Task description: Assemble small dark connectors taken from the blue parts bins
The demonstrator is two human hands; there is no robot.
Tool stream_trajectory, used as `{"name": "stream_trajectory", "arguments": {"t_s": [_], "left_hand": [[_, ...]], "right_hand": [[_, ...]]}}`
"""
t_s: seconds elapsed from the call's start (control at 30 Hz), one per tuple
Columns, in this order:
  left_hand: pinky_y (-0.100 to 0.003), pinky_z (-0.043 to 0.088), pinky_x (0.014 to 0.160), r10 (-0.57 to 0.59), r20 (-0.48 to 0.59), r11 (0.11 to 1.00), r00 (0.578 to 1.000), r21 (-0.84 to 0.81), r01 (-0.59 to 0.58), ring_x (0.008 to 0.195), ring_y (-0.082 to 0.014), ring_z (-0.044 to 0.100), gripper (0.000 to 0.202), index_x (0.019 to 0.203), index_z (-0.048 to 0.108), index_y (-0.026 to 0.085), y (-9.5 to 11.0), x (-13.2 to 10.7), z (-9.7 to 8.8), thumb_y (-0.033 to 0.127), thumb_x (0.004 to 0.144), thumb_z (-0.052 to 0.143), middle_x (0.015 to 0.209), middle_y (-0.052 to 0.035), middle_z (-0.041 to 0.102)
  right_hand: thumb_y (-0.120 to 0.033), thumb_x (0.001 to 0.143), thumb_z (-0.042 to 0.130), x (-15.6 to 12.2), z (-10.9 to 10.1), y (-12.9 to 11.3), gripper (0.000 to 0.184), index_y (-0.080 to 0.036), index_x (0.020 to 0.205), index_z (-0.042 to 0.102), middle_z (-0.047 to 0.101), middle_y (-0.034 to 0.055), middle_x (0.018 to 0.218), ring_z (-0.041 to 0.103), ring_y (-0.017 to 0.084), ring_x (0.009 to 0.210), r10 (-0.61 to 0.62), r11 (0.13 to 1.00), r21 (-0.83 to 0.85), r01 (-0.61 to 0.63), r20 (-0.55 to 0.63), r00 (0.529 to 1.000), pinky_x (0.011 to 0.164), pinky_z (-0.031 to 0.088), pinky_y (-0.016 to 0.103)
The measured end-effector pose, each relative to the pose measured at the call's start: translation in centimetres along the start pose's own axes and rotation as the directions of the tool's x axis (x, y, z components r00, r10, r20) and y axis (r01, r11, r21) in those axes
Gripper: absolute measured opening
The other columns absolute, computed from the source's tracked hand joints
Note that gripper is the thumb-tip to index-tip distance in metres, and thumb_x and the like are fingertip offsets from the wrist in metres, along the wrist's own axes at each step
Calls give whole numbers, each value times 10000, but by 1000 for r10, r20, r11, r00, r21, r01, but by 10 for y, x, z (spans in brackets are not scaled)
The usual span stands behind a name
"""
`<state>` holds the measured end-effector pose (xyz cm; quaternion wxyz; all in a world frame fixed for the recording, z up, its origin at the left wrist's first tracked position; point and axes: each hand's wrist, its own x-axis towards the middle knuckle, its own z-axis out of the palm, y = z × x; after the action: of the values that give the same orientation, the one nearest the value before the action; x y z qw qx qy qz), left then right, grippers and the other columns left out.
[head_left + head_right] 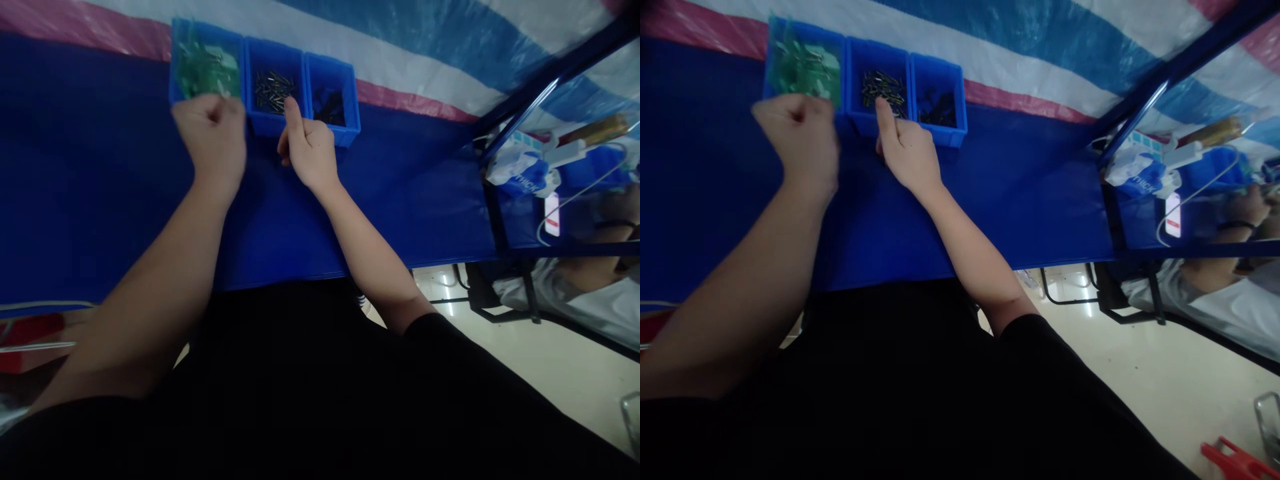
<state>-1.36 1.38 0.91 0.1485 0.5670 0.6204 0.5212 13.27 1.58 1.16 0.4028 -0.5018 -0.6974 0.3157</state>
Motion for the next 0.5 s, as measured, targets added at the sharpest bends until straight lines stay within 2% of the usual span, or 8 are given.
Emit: {"name": "stream_trajectory", "arguments": {"t_s": [0.03, 0.1, 0.17, 0.23, 0.27, 0.33, 0.43, 0.5], "left_hand": [[-281, 206, 563, 9, 64, 1000, 998, 25, -11, 569, -42, 194, 429, 576, 246, 181, 2, -6, 0, 221, 902, 522, 586, 28, 174], [-292, 263, 600, 70, 293, 994, 953, 58, -91, 564, -58, 309, 409, 568, 378, 168, 7, -19, 2, 314, 910, 548, 556, 25, 328], [-299, 322, 615, 102, 474, 986, 875, 65, -151, 588, -104, 440, 388, 582, 445, 183, 11, -30, 3, 371, 913, 516, 554, 0, 446], [-305, 370, 625, 139, 587, 978, 797, 45, -203, 610, -139, 518, 357, 596, 501, 190, 13, -36, 6, 409, 875, 552, 570, -19, 527], [-308, 393, 633, 151, 607, 975, 780, 39, -219, 616, -152, 542, 340, 606, 525, 192, 12, -37, 7, 414, 860, 567, 576, -25, 550], [-313, 432, 653, 166, 610, 971, 775, 35, -236, 632, -169, 581, 307, 628, 562, 191, 11, -37, 8, 409, 843, 580, 582, -32, 576], [-318, 468, 689, 162, 587, 969, 794, 58, -241, 684, -193, 628, 290, 646, 578, 191, 10, -34, 8, 402, 845, 575, 589, -40, 594], [-330, 481, 728, 129, 545, 968, 828, 113, -225, 740, -208, 651, 297, 664, 582, 195, 11, -30, 4, 418, 860, 556, 622, -50, 615]], "right_hand": [[-747, 989, 152, 0, 0, 1, 784, -223, 556, 543, 594, 15, 575, 630, 121, 665, -4, 1000, 1, 4, -49, 999, 785, 513, 294], [-741, 992, 172, 1, 0, 1, 752, -222, 582, 529, 605, 11, 609, 624, 126, 670, -18, 1000, 14, 20, -141, 990, 746, 501, 308], [-735, 995, 202, 2, -1, 2, 706, -224, 625, 519, 598, 6, 625, 607, 126, 654, -37, 998, 40, 45, -189, 981, 704, 490, 309], [-720, 1002, 231, 3, -1, 4, 643, -232, 691, 511, 564, -10, 609, 581, 116, 617, -52, 996, 65, 66, -197, 979, 670, 485, 294], [-707, 1008, 241, 3, 0, 5, 607, -236, 741, 515, 551, -20, 607, 572, 111, 602, -57, 994, 76, 72, -192, 980, 660, 486, 283], [-668, 1026, 249, 3, 0, 8, 530, -245, 874, 529, 550, -36, 634, 571, 104, 596, -68, 993, 89, 84, -172, 983, 662, 498, 267], [-587, 1049, 266, 4, 0, 13, 424, -258, 1063, 534, 586, -36, 713, 607, 104, 638, -98, 989, 99, 112, -131, 987, 708, 532, 266], [-563, 1044, 300, 6, 0, 16, 397, -255, 1077, 549, 610, -22, 770, 646, 113, 699, -108, 989, 86, 118, -108, 988, 752, 556, 275]]}}
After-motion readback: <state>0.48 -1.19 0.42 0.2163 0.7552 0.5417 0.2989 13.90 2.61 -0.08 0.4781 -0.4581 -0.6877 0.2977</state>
